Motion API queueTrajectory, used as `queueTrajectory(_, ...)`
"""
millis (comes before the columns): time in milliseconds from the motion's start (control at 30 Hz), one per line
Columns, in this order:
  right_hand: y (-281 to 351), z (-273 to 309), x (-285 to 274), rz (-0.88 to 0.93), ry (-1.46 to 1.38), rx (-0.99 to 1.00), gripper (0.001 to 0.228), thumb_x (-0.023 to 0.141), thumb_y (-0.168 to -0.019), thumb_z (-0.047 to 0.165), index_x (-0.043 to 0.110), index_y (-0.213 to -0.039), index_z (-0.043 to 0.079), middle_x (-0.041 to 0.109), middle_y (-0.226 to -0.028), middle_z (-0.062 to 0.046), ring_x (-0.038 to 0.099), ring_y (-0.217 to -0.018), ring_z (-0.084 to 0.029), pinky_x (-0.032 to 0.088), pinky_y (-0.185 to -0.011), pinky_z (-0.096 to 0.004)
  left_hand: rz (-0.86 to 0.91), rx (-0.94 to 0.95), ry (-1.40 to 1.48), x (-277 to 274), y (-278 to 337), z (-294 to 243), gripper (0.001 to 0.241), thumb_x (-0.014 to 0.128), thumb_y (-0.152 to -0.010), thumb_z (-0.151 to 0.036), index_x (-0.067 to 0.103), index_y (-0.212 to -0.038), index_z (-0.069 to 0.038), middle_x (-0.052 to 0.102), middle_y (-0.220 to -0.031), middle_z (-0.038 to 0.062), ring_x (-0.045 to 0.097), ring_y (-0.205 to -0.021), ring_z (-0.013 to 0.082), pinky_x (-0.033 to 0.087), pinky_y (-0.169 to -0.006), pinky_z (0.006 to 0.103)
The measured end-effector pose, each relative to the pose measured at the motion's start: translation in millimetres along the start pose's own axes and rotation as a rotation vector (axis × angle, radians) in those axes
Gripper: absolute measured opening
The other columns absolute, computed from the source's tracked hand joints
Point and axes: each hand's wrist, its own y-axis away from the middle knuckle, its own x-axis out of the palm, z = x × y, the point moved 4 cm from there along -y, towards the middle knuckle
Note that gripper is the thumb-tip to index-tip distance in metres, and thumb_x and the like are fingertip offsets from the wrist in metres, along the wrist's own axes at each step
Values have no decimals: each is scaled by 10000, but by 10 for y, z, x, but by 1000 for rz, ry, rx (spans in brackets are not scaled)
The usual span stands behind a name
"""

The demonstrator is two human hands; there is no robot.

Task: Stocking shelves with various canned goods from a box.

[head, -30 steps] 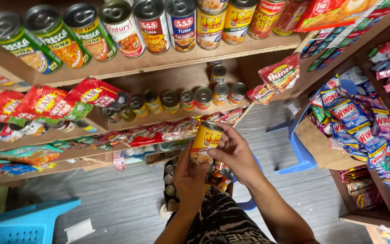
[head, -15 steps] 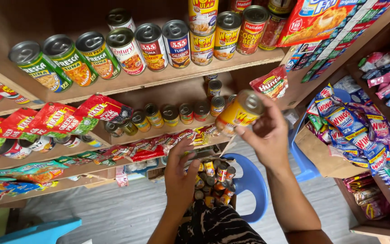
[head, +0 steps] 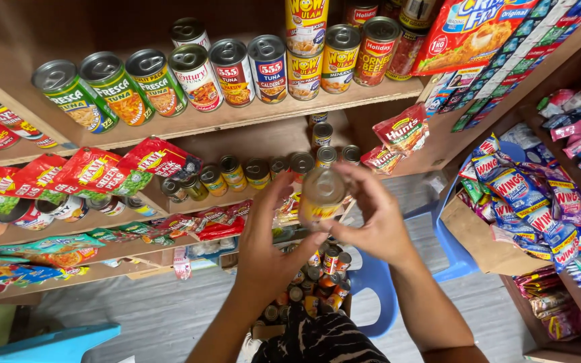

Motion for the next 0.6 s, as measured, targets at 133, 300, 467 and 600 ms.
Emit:
queueTrajectory(133,151,-117,77,118,60,100,803,850,-778,34,477,-1488,2,575,-1430,-103,550,-1347,-169,434,-1162,-348,154,40,-54,15,-211,-46,855,855,-814,-245,415,-1502,4,565,-1447,170,586,-1329,289,470,-1105,416)
queueTrajectory(300,230,-203,19,96,50,136,786,878,-774,28,498,-1460,-5,612,-1387,-107,573,-1326,-178,448,-1166,-361,70,146,-176,-102,-966,-40,666,816,-942,-244,495,-1487,-38,620,-1444,141,636,-1329,278,513,-1122,416)
queueTrajectory(467,265,-195,-57,51,-10,68,779,851,-790,-7,463,-1465,-36,578,-1418,-121,544,-1370,-207,410,-1206,-384,-10,428,-542,65,-2038,22,742,879,-949,-377,481,-1435,16,600,-1358,235,530,-1245,410,409,-1050,485)
queueTrajectory(600,347,-214,-145,43,-16,46,773,849,-796,-17,457,-1462,-31,568,-1424,-118,543,-1368,-203,416,-1202,-383,36,417,-630,207,-2536,230,557,873,-901,-440,646,-1226,-48,714,-1139,180,628,-1110,395,432,-876,512)
